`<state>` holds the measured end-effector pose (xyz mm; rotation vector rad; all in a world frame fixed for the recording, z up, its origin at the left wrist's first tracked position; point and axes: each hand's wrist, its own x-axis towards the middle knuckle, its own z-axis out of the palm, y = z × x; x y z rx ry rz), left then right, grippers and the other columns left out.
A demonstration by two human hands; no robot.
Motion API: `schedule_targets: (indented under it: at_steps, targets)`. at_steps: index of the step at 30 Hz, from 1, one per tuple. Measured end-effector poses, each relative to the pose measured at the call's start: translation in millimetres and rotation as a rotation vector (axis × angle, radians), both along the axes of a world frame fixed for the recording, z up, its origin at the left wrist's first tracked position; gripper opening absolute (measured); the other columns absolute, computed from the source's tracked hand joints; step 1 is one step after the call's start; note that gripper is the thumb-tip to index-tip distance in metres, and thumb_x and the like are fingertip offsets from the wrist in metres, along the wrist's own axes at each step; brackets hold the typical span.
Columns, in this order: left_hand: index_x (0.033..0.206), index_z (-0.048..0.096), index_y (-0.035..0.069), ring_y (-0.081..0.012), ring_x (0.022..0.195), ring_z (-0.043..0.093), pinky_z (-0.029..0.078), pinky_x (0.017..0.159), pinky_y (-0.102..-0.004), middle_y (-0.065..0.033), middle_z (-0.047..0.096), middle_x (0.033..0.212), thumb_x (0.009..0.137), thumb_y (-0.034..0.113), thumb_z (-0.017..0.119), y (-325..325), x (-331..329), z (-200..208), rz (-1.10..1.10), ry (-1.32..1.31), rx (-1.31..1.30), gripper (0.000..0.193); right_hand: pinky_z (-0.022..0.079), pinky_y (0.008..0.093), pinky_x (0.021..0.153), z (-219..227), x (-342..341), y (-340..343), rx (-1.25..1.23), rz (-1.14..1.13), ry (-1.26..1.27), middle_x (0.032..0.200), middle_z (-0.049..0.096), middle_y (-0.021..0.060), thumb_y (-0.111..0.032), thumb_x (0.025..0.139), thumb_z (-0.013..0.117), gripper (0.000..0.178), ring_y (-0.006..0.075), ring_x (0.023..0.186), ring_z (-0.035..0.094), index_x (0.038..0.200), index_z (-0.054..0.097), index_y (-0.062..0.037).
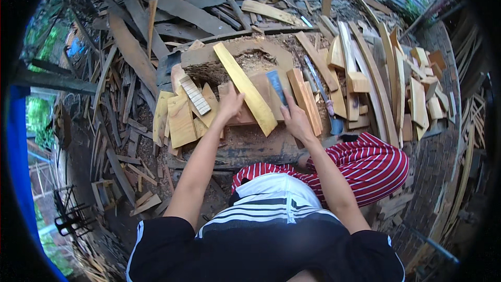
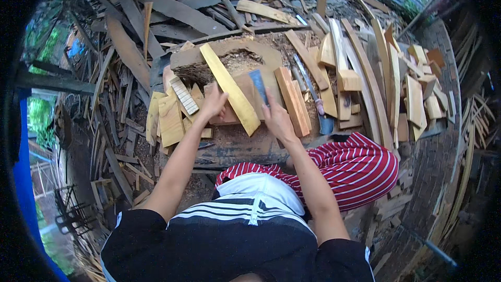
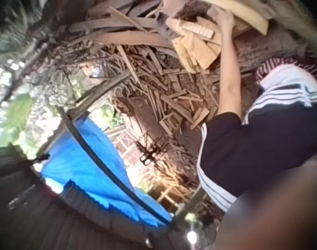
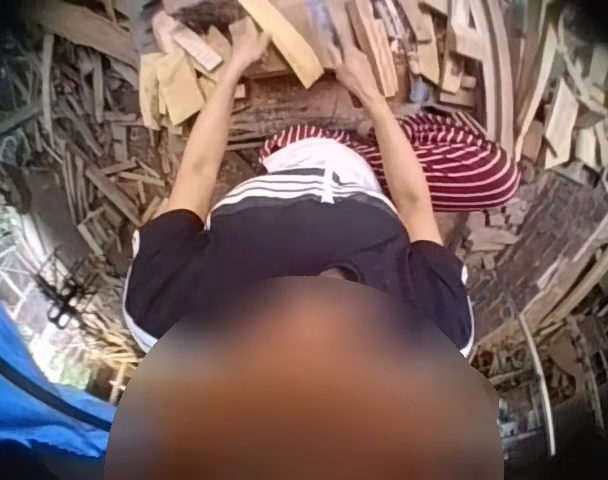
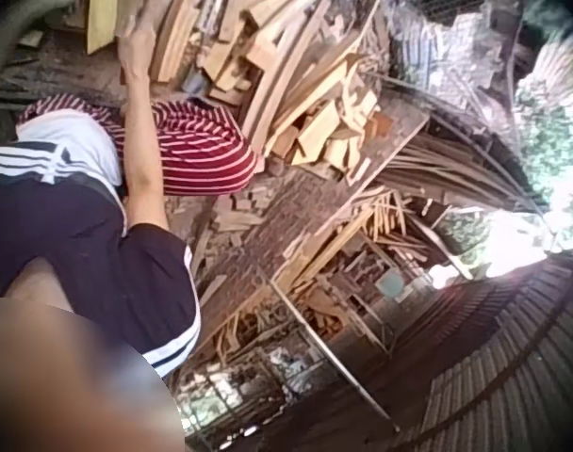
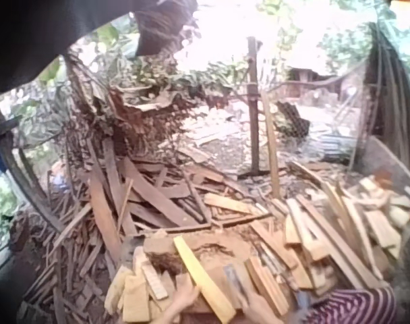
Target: The person carves and shapes pieces of wood on a workbench using a chisel and mallet.
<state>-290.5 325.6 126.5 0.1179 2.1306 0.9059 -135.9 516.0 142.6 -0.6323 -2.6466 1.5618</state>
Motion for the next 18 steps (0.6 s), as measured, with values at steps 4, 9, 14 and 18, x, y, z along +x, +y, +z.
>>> schedule_targets:
  at_steps: [4,9,14,18]
  targets:
    - [0.149,-0.003,0.006,-0.0239,0.055,0.064,0.052,0.042,-0.0368,-0.0183,0.064,0.078,0.094,0.023,0.048,-43,-39,-67,0.024,1.032,-0.123,0.077,0.049,0.0496,0.079,21,9,-36,0.208,0.255,0.021,0.100,0.059,0.0236,-0.021,0.095,0.050,0.055,0.0431,0.089,0.061,0.147,0.031,-0.0172]
    - [0.150,-0.001,0.006,-0.0196,0.058,0.058,0.056,0.047,-0.0318,-0.0110,0.056,0.074,0.095,0.017,0.044,-8,-46,-22,0.244,0.147,0.241,0.071,0.054,0.0478,0.058,25,29,-50,0.540,0.438,-0.146,0.086,0.059,0.0249,-0.012,0.087,0.051,0.065,0.0410,0.066,0.065,0.148,0.029,-0.0160]
    - [0.151,0.002,0.013,-0.0139,0.055,0.053,0.055,0.050,-0.0286,-0.0055,0.049,0.075,0.096,0.014,0.045,-15,-30,-31,0.405,0.018,0.474,0.069,0.055,0.0456,0.053,24,6,-61,0.639,0.426,-0.136,0.082,0.060,0.0223,-0.010,0.084,0.051,0.067,0.0371,0.061,0.066,0.148,0.030,-0.0144]
    - [0.148,0.008,-0.003,-0.0147,0.065,0.059,0.053,0.057,-0.0257,-0.0132,0.050,0.098,0.091,0.013,0.051,-10,7,-24,0.286,0.152,0.373,0.073,0.055,0.0443,0.053,17,-5,-59,0.608,0.410,-0.106,0.083,0.062,0.0227,-0.012,0.085,0.051,0.065,0.0356,0.061,0.066,0.147,0.032,-0.0153]
